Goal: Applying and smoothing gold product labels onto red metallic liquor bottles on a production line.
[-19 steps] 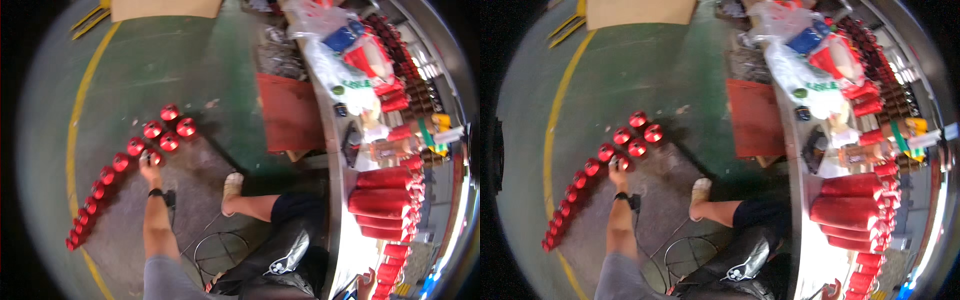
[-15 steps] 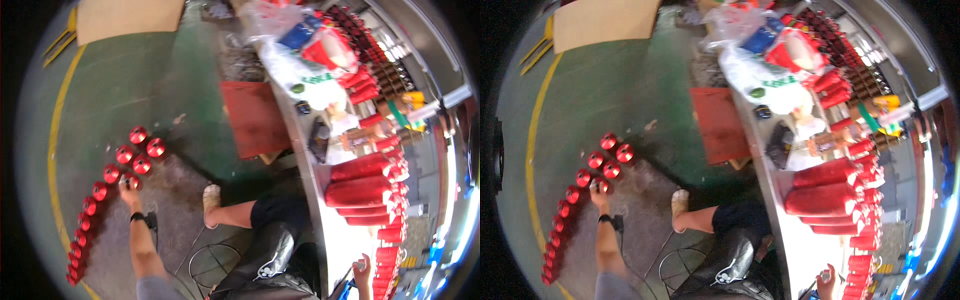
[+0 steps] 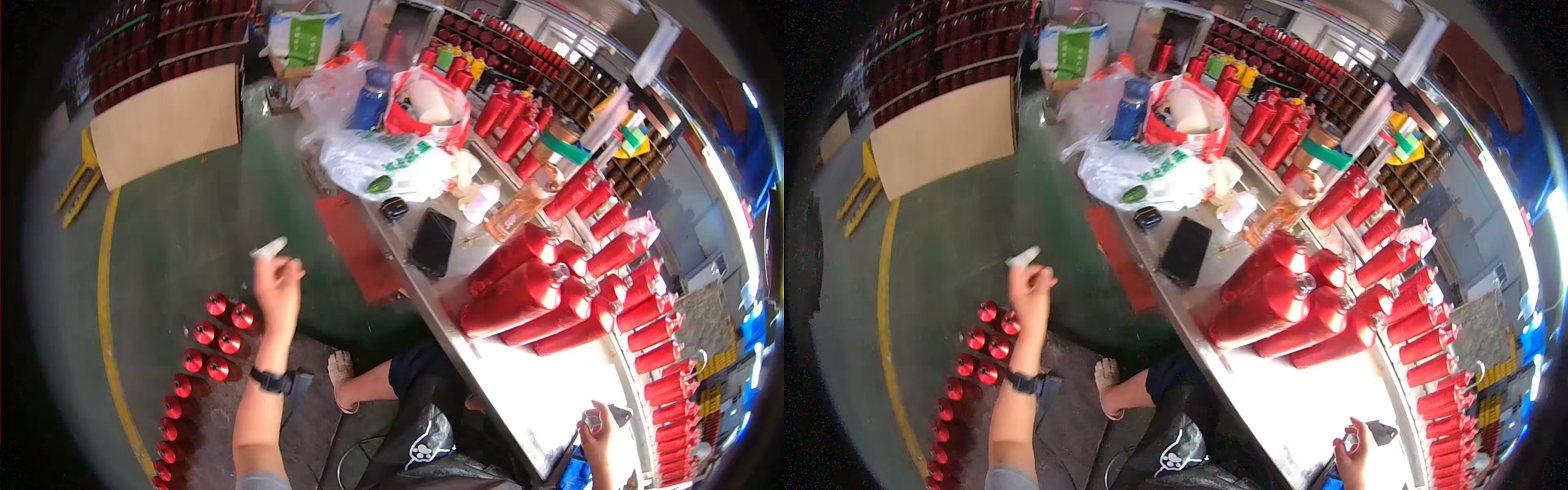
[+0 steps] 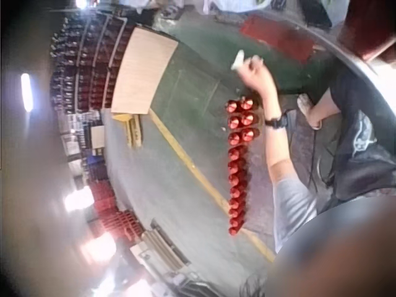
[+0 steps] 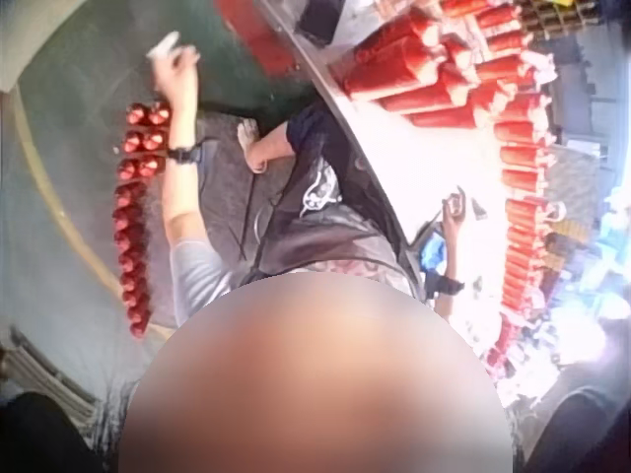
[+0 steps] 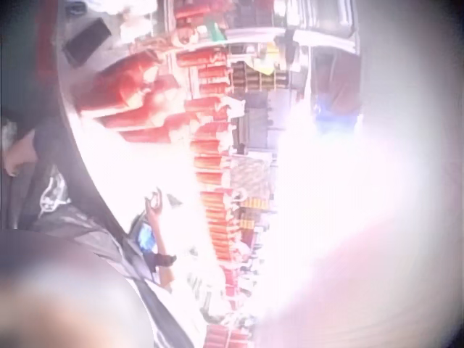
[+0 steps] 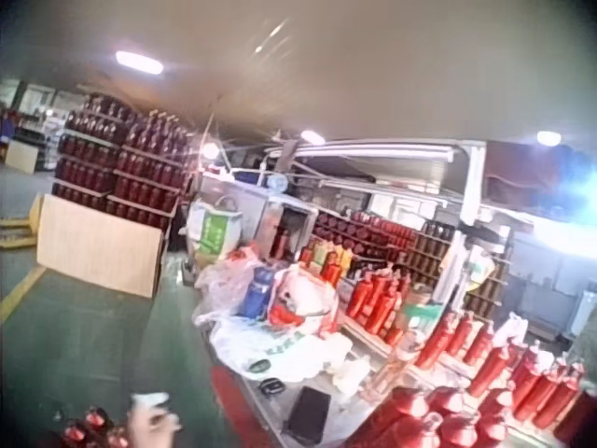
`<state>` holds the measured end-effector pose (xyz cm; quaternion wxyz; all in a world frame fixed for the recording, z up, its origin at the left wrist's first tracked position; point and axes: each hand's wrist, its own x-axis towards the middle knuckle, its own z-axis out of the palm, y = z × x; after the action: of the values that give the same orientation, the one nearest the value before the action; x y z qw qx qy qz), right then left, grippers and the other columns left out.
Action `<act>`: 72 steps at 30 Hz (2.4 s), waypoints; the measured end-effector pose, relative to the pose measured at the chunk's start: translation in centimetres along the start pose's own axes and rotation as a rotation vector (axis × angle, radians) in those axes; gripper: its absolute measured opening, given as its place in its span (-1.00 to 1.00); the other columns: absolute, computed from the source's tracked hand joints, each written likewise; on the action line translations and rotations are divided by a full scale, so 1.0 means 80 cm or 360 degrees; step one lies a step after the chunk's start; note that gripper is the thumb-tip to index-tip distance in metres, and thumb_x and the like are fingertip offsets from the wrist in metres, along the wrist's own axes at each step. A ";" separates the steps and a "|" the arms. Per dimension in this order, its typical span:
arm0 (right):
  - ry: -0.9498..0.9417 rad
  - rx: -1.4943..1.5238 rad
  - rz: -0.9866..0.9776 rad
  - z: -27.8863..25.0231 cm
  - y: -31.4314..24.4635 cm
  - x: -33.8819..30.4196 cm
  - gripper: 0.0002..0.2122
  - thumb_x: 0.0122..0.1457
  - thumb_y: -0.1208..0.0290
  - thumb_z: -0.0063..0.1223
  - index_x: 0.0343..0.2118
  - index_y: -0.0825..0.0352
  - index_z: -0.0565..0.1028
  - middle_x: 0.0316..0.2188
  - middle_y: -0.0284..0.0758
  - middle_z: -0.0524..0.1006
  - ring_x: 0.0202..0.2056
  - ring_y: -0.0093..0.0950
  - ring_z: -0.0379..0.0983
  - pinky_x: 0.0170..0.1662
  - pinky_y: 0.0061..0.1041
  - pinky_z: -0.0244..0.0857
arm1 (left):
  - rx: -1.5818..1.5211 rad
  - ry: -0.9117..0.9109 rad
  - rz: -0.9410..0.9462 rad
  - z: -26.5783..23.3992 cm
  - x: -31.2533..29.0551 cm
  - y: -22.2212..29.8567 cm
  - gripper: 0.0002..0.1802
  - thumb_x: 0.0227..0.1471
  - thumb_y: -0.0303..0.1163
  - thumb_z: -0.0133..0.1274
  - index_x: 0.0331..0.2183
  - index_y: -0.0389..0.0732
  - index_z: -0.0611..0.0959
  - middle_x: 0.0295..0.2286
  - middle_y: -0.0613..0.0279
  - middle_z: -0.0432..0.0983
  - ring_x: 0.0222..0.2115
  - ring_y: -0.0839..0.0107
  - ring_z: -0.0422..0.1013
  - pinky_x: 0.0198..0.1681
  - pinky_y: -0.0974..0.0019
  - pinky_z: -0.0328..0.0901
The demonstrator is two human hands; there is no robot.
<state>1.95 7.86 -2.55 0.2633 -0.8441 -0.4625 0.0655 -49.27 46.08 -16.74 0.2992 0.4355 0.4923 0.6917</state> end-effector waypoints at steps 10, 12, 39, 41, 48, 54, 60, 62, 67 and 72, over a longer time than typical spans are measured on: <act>0.0087 -0.0048 0.0022 -0.047 0.038 -0.038 -0.47 0.13 0.44 0.22 0.19 0.16 0.36 -0.08 -0.34 0.54 -0.45 -0.64 0.34 -0.47 -0.62 0.16 | 0.1286 -0.0324 0.0436 0.254 0.147 -0.028 -0.43 -0.15 -0.32 0.24 -0.10 -0.28 0.40 -0.34 -0.12 0.58 -0.27 -0.13 0.51 -0.19 -0.07 0.37; 0.0084 -0.0093 0.0259 -0.056 0.035 -0.043 -0.48 0.13 0.42 0.22 0.19 0.13 0.38 -0.20 -0.39 0.58 -0.65 -0.68 0.11 -0.53 -0.65 0.09 | 0.1358 -0.0326 0.0415 0.265 0.152 -0.041 -0.41 -0.16 -0.31 0.26 -0.10 -0.29 0.40 -0.34 -0.16 0.58 -0.26 -0.16 0.50 -0.19 -0.07 0.37; -0.0005 0.0325 0.0290 -0.033 0.091 0.006 -0.53 0.20 0.50 0.14 0.18 0.19 0.36 -0.14 -0.41 0.50 -0.60 -0.74 0.16 -0.53 -0.73 0.10 | -0.1592 -0.2509 -0.0647 0.167 -0.147 0.338 -0.48 -0.36 -0.51 0.44 -0.24 -0.40 0.63 -0.37 0.05 0.58 -0.34 0.29 0.51 -0.28 0.32 0.37; 0.0032 0.0254 0.0206 -0.030 0.115 -0.003 -0.52 0.19 0.51 0.13 0.19 0.19 0.35 -0.15 -0.41 0.50 -0.61 -0.73 0.15 -0.53 -0.73 0.09 | -0.1677 -0.2464 -0.0510 0.170 -0.159 0.339 -0.47 -0.36 -0.52 0.44 -0.23 -0.42 0.61 -0.36 0.05 0.58 -0.33 0.29 0.51 -0.29 0.34 0.37; 0.0072 0.0237 0.0213 -0.029 0.099 -0.004 -0.53 0.21 0.44 0.14 0.20 0.16 0.34 -0.12 -0.38 0.51 -0.64 -0.72 0.15 -0.56 -0.70 0.09 | -0.1758 -0.2426 -0.0820 0.174 -0.184 0.353 -0.48 -0.28 -0.53 0.40 -0.19 -0.40 0.59 -0.31 0.05 0.57 -0.32 0.28 0.51 -0.28 0.34 0.37; 0.0037 0.0197 0.0289 -0.029 0.112 -0.003 -0.53 0.22 0.39 0.14 0.20 0.14 0.34 -0.09 -0.36 0.52 -0.65 -0.71 0.15 -0.56 -0.69 0.12 | -0.1775 -0.2672 -0.0420 0.201 -0.187 0.349 -0.47 -0.26 -0.56 0.39 -0.17 -0.43 0.57 -0.31 0.03 0.56 -0.34 0.26 0.50 -0.29 0.33 0.37; 0.0266 0.0067 0.0006 -0.011 0.155 0.004 -0.44 -0.08 0.63 0.15 0.09 0.31 0.43 -0.27 -0.33 0.53 -0.57 -0.72 0.16 -0.50 -0.68 0.06 | -0.2063 -0.2440 -0.0516 0.203 -0.219 0.330 -0.47 -0.26 -0.52 0.41 -0.19 -0.44 0.57 -0.31 0.01 0.58 -0.36 0.27 0.49 -0.31 0.32 0.36; 0.0277 0.0074 0.0023 -0.011 0.156 0.001 -0.45 -0.08 0.63 0.15 0.09 0.31 0.43 -0.26 -0.33 0.53 -0.56 -0.72 0.16 -0.50 -0.68 0.06 | -0.2054 -0.2288 -0.0262 0.212 -0.217 0.334 -0.45 -0.23 -0.51 0.41 -0.15 -0.46 0.56 -0.31 0.02 0.59 -0.38 0.28 0.48 -0.33 0.33 0.35; 0.0094 0.0245 0.0185 -0.011 0.147 0.000 -0.51 0.20 0.38 0.16 0.21 0.13 0.34 -0.08 -0.35 0.52 -0.63 -0.72 0.15 -0.54 -0.68 0.12 | -0.1959 -0.2283 -0.0087 0.215 -0.213 0.340 -0.55 -0.18 -0.47 0.40 -0.21 -0.43 0.62 -0.33 0.02 0.59 -0.41 0.27 0.48 -0.36 0.31 0.34; 0.0116 0.0283 0.0156 -0.004 0.163 0.001 -0.50 0.20 0.38 0.17 0.21 0.17 0.34 -0.03 -0.33 0.51 -0.61 -0.72 0.13 -0.53 -0.69 0.09 | -0.1954 -0.2397 -0.0196 0.219 -0.220 0.340 -0.63 -0.18 -0.45 0.42 -0.29 -0.40 0.67 -0.35 0.04 0.59 -0.41 0.28 0.49 -0.38 0.31 0.34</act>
<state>11.84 2.17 -8.86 0.3501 -0.8409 -0.4031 0.0884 -25.42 29.47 5.87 0.7463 0.5056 -0.2523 0.3516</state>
